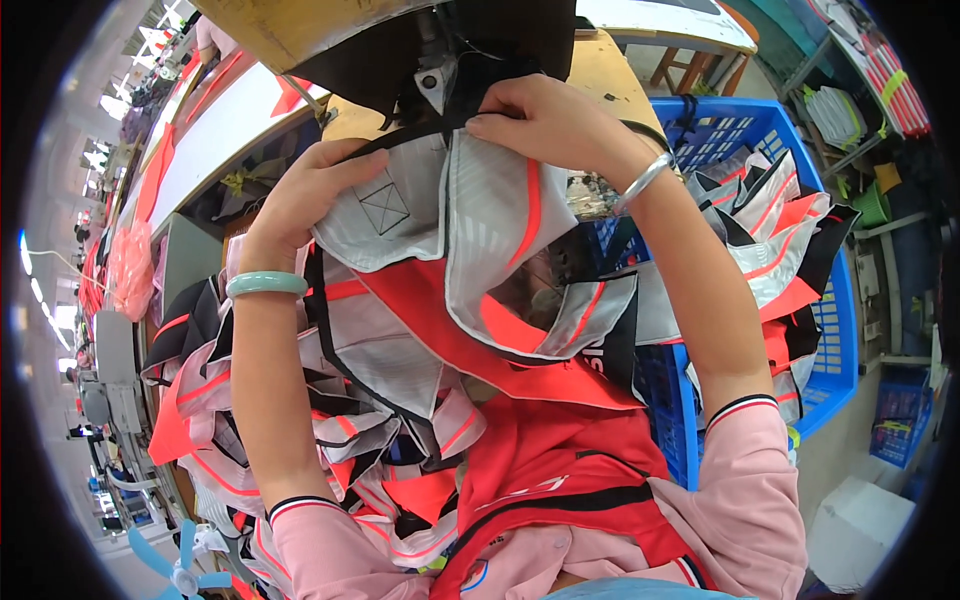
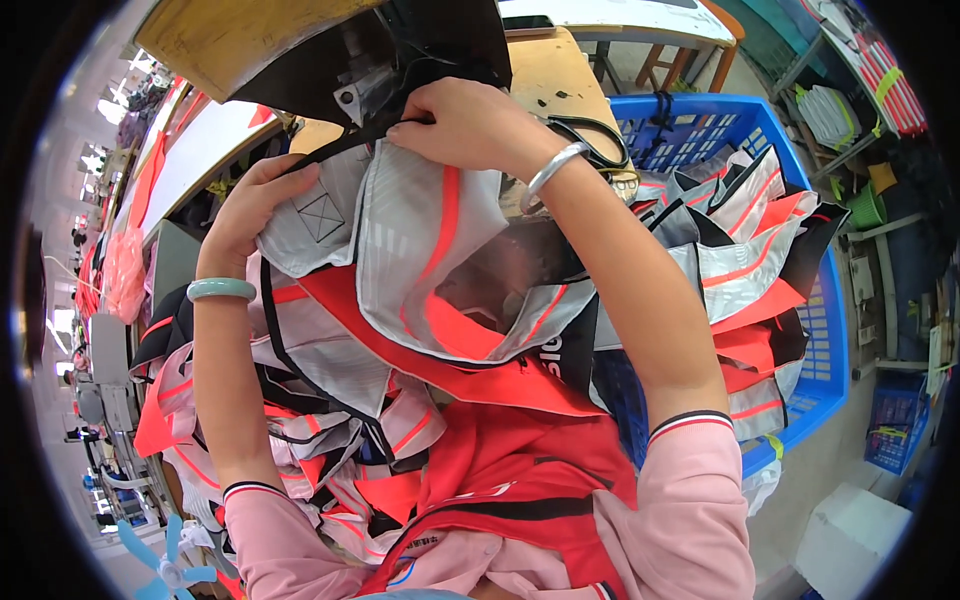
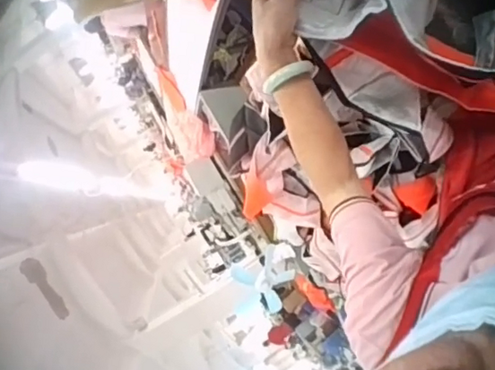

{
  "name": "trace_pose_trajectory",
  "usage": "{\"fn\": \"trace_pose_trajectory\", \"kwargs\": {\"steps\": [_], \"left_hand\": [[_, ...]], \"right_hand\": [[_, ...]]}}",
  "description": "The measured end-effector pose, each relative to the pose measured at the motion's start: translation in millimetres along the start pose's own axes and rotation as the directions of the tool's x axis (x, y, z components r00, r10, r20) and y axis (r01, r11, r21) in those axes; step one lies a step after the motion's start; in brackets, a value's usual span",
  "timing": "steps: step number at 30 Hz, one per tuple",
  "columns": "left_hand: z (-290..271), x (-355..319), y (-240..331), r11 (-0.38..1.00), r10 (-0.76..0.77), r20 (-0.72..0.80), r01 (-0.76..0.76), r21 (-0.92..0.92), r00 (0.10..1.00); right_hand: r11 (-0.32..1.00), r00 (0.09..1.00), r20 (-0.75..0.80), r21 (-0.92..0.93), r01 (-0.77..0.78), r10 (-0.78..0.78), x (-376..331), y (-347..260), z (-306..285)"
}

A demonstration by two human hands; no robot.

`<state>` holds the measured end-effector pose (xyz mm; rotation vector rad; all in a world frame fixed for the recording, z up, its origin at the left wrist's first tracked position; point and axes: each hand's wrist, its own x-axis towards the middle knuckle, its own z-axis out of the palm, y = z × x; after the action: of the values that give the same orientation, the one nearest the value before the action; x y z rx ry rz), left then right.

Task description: Trimming excess threads and fabric from manufactured life jacket components using a trimming machine and scissors.

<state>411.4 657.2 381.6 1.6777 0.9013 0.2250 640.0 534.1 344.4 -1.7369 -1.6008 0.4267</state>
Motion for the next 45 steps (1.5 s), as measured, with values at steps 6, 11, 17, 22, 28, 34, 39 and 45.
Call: {"fn": "trace_pose_trajectory", "kwargs": {"steps": [6,11,17,22,28,34,39,45], "left_hand": [[-6,-1,4,0.997,0.033,-0.048,-0.036,-0.063,0.998],[-14,8,2,0.996,0.037,-0.016,-0.038,-0.077,0.999],[-16,-16,-16,0.984,0.164,-0.016,-0.162,0.072,0.986],[10,-43,-26,0.96,0.204,0.062,-0.212,0.183,0.977],[14,-45,-26,0.963,0.241,0.021,-0.242,0.117,0.97],[21,-51,-24,0.949,0.308,0.157,-0.314,0.013,0.938],[25,-49,-29,0.931,0.364,0.161,-0.364,-0.035,0.917],[27,-44,-31,0.943,0.32,0.149,-0.299,-0.148,0.936]], "right_hand": [[0.995,0.998,-0.04,0.089,0.045,-0.042,5,-1,-5],[0.997,0.996,-0.076,0.053,0.05,-0.046,5,0,-6],[0.982,0.972,0.221,0.186,0.033,-0.074,-49,-21,-42],[0.969,0.975,0.195,0.199,-0.145,0.106,-89,9,-48],[0.642,0.969,-0.174,-0.726,-0.245,0.173,-87,99,-34],[0.657,0.985,-0.112,-0.734,-0.171,0.131,-75,99,-40],[0.94,0.944,-0.146,-0.129,-0.316,0.297,-123,79,-41],[0.528,0.947,0.247,0.787,-0.319,0.204,-153,16,17]]}}
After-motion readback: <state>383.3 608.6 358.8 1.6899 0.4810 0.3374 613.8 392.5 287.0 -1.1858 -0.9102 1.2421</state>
